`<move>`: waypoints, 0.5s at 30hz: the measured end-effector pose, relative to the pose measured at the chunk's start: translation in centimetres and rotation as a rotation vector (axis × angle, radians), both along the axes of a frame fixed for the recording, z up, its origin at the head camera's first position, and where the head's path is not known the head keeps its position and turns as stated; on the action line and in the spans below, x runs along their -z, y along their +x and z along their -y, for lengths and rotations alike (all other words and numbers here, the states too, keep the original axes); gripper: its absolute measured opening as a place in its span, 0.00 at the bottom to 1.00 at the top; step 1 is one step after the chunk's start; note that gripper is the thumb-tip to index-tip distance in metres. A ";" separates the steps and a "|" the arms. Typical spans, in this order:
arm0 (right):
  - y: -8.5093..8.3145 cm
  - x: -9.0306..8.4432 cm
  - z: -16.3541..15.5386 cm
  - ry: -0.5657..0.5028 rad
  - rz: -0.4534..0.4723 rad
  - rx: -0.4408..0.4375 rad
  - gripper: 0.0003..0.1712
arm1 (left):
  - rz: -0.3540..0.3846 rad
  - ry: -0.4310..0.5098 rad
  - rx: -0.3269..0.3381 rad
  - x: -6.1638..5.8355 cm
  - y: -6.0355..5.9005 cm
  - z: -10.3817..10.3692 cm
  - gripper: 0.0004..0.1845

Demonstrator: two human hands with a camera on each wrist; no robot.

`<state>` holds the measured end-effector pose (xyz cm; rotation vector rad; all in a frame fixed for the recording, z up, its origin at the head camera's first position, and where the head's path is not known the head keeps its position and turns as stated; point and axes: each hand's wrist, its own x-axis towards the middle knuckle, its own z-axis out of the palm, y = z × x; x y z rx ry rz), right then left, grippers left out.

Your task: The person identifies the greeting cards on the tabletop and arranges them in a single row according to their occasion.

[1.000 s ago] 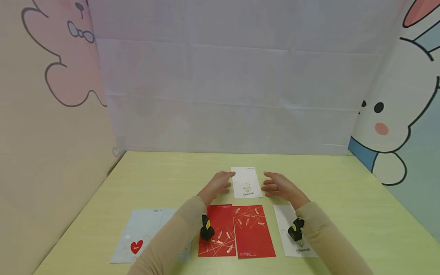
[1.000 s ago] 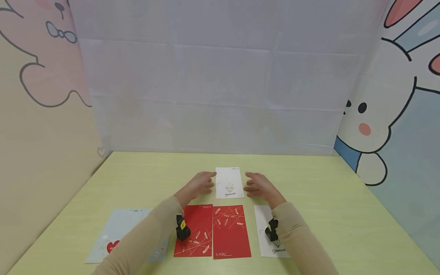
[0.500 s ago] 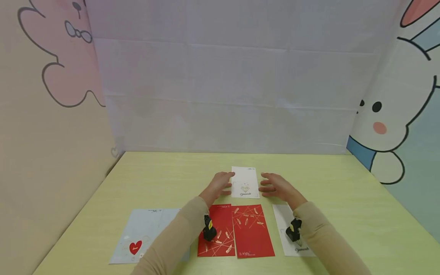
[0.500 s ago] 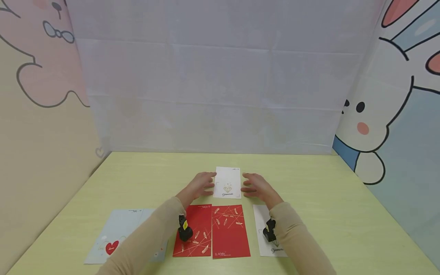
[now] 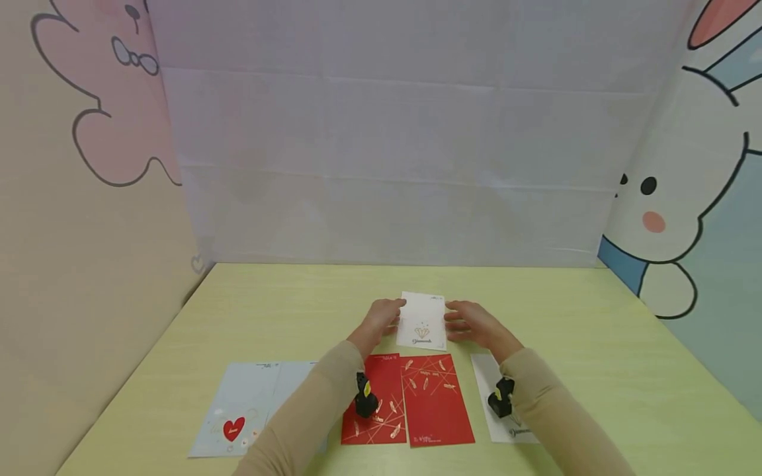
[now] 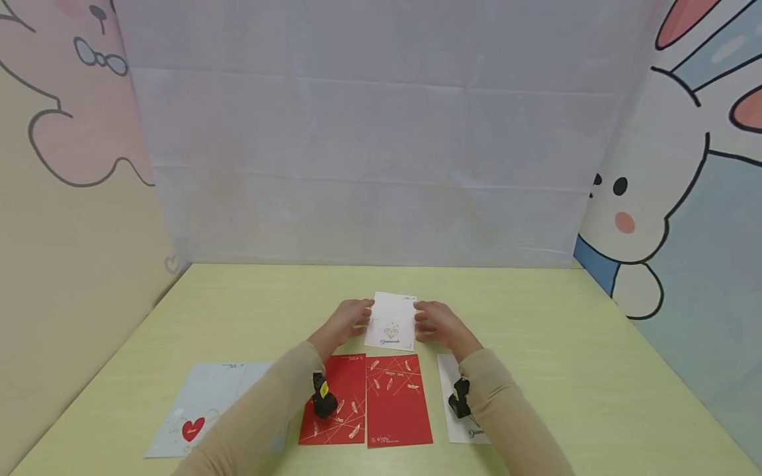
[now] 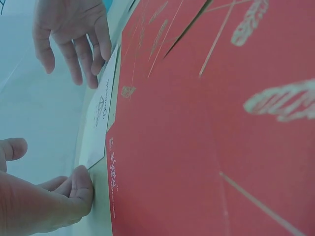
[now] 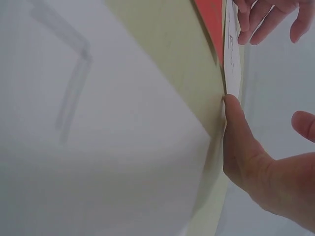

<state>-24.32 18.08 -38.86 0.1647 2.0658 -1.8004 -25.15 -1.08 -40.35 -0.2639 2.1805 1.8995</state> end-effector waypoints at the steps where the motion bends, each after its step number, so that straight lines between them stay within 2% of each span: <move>1: 0.0 0.0 0.0 0.004 0.000 0.005 0.32 | -0.010 -0.009 0.004 0.0 0.0 0.0 0.25; 4: 0.0 0.0 0.1 0.000 -0.002 0.017 0.32 | -0.042 -0.026 0.030 -0.1 0.1 0.2 0.25; 7: 0.1 0.0 0.1 -0.009 -0.008 0.024 0.31 | -0.084 0.018 0.048 -0.1 0.1 0.2 0.25; 12: 0.2 0.1 0.3 -0.021 -0.017 0.024 0.29 | -0.140 0.115 0.008 0.2 0.1 0.0 0.25; 15: 0.3 0.2 0.3 -0.011 -0.024 0.022 0.28 | -0.155 0.095 0.004 0.4 0.0 -0.4 0.26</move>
